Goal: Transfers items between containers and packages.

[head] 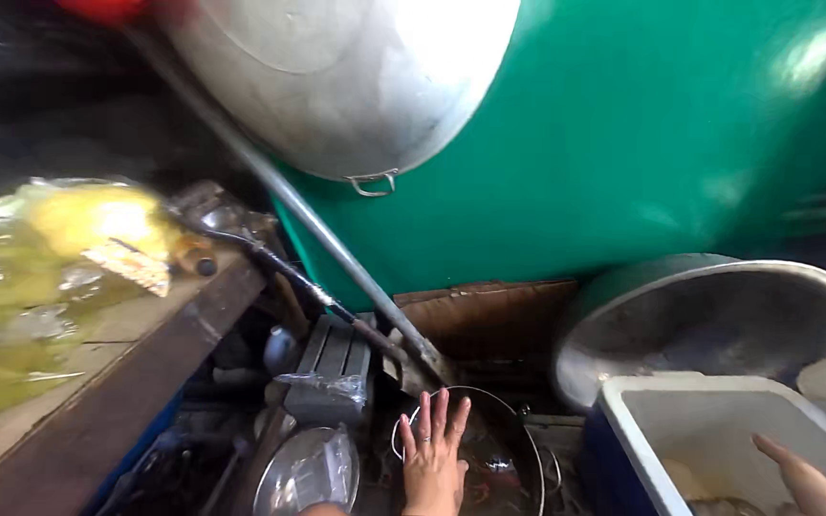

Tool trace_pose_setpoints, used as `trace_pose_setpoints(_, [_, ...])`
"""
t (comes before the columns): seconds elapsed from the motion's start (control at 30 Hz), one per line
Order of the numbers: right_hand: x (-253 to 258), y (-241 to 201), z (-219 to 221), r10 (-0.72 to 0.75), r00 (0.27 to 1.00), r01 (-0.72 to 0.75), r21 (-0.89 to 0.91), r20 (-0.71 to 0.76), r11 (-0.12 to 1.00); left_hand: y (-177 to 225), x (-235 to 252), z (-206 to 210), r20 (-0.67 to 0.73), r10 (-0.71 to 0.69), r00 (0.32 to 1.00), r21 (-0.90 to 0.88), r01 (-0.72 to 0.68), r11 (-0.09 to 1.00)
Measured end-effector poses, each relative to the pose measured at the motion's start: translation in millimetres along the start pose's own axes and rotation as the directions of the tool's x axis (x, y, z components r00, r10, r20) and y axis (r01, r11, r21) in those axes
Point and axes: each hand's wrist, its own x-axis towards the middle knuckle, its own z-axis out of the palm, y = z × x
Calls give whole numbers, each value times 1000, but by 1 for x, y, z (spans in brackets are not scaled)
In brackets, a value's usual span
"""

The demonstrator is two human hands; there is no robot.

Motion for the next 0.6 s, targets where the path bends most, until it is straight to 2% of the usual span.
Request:
trace_pose_setpoints(0.03, [30,10,-5,-124,982,128,-22,143,992,-1,0,-2,-17,-23,1000,3,23,1000])
trace_pose_setpoints(0.1, [28,-8,29,-191,965,201,-36,179,979,-3,2,-15,26,-71,997,-18,71,997])
trace_pose_setpoints(0.2, [-26,-46,85,-229,932,256,-63,280,965,-12,5,-33,-10,-128,992,-54,127,990])
trace_pose_setpoints(0.33, [-87,-62,147,-275,866,302,2,417,953,-33,11,-77,4,-222,975,-66,222,973])
trace_pose_setpoints(0.47, [-119,-51,185,-240,833,308,-58,499,949,-73,2,-99,-203,-296,933,0,302,953])
trace_pose_setpoints(0.6, [-120,-21,195,-194,771,273,-39,607,961,-124,-11,-77,-345,-370,863,65,415,907])
